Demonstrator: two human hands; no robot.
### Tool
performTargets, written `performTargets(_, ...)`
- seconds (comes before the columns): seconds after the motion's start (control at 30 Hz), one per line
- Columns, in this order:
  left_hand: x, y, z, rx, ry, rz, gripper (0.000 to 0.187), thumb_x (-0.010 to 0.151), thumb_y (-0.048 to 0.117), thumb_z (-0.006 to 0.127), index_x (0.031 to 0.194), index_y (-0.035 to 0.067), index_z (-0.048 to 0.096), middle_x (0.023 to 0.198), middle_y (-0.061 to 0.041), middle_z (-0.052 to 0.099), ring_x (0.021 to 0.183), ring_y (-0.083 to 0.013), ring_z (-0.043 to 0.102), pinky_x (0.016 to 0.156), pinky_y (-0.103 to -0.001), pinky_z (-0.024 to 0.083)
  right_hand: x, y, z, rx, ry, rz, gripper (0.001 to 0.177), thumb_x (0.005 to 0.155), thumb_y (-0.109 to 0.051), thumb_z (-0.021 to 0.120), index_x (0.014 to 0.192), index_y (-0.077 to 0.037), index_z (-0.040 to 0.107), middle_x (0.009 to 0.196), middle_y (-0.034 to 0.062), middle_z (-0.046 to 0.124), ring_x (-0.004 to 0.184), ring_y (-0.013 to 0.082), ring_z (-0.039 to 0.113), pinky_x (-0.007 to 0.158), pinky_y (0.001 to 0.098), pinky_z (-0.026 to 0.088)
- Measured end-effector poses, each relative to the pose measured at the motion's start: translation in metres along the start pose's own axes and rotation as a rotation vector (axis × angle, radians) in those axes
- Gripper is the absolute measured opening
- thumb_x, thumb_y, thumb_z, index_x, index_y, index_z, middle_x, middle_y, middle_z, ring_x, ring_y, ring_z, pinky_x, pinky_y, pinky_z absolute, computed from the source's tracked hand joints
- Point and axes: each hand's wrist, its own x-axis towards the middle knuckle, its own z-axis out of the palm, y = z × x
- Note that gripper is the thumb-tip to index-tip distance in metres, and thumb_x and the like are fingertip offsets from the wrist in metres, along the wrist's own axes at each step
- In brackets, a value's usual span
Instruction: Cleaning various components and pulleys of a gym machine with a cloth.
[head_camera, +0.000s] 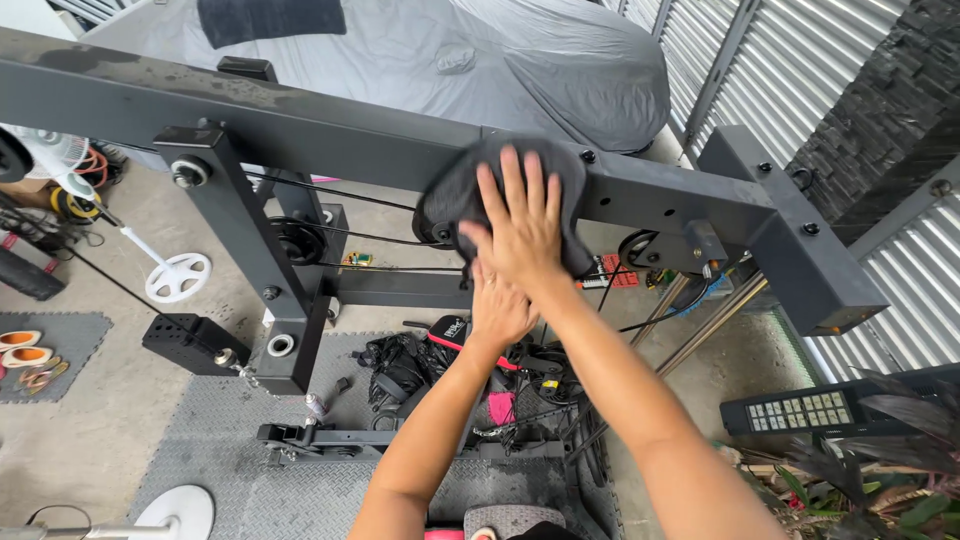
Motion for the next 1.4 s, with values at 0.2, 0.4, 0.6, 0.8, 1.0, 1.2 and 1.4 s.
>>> performTargets(0.2,-0.063,-0.011,0.013,-0.205,-0.278,-0.038,0.083,0.094,0.059,0.042,0.161,0.010,0.036,0.165,-0.023,0.029,0.152,-0.0459,0.019,0.119,-0.069,0.011,-0.131,0.010,0.084,0.152,-0.324,0.110,0.086,0.092,-0.063,0.061,0.149,0.001,0.048,0.143,0.0274,0.047,0.126,0.0471,0.055,0.106,0.0607,0.042)
performTargets(0.4,-0.038,0.000,0.011,-0.024,-0.011,0.070,0.084,0.093,0.064,0.048,0.153,0.006,0.042,0.159,-0.030,0.035,0.146,-0.0567,0.025,0.116,-0.065,0.017,-0.058,0.018,0.035,0.107,-0.429,0.215,0.080,0.090,-0.067,0.055,0.140,-0.006,0.057,0.147,0.0288,0.050,0.087,0.0454,0.071,0.068,0.0570,0.057)
performTargets(0.6,0.039,0.042,-0.053,-0.220,-0.267,-0.068,0.079,0.091,0.060,0.044,0.155,0.013,0.045,0.158,-0.019,0.044,0.136,-0.0437,0.043,0.097,-0.062,0.035,-0.023,0.031,0.006,-0.144,0.019,0.015,0.075,0.099,-0.069,0.056,0.149,-0.014,0.054,0.155,0.0147,0.050,0.127,0.0390,0.066,0.106,0.0545,0.047)
performTargets(0.8,0.054,0.044,-0.025,0.022,0.148,0.225,0.077,0.088,0.065,0.053,0.148,0.017,0.050,0.154,-0.023,0.040,0.133,-0.0482,0.044,0.096,-0.057,0.037,-0.016,0.067,-0.048,-0.074,0.217,0.295,0.080,0.099,-0.062,0.056,0.147,0.003,0.051,0.155,0.0243,0.047,0.129,0.0418,0.052,0.109,0.0639,0.032)
performTargets(1.0,0.094,0.094,-0.079,-0.114,0.158,0.308,0.073,0.102,0.055,0.057,0.154,0.004,0.047,0.161,-0.017,0.042,0.131,-0.0389,0.046,0.107,-0.051,0.039,0.025,0.120,-0.121,0.268,-0.428,0.503,0.058,0.110,-0.053,0.035,0.141,-0.014,0.064,0.150,0.0078,0.064,0.141,0.0256,0.056,0.123,0.0394,0.040)
performTargets(1.2,0.121,0.132,-0.070,-0.272,0.178,0.438,0.070,0.102,0.049,0.056,0.148,-0.003,0.048,0.155,-0.019,0.046,0.144,-0.0390,0.043,0.119,-0.052,0.031,0.001,0.170,-0.156,0.000,-0.638,0.682,0.085,0.098,-0.070,0.032,0.151,-0.004,0.043,0.161,0.0135,0.036,0.149,0.0281,0.031,0.120,0.0385,0.022)
performTargets(1.4,0.124,0.137,-0.087,-0.473,0.124,0.455,0.048,0.097,0.028,0.065,0.133,-0.001,0.057,0.138,-0.020,0.059,0.138,-0.0399,0.051,0.122,-0.050,0.033,-0.009,0.181,-0.139,-0.019,-0.589,0.716,0.093,0.100,-0.073,0.030,0.151,0.005,0.038,0.159,0.0230,0.035,0.150,0.0322,0.030,0.121,0.0395,0.021)
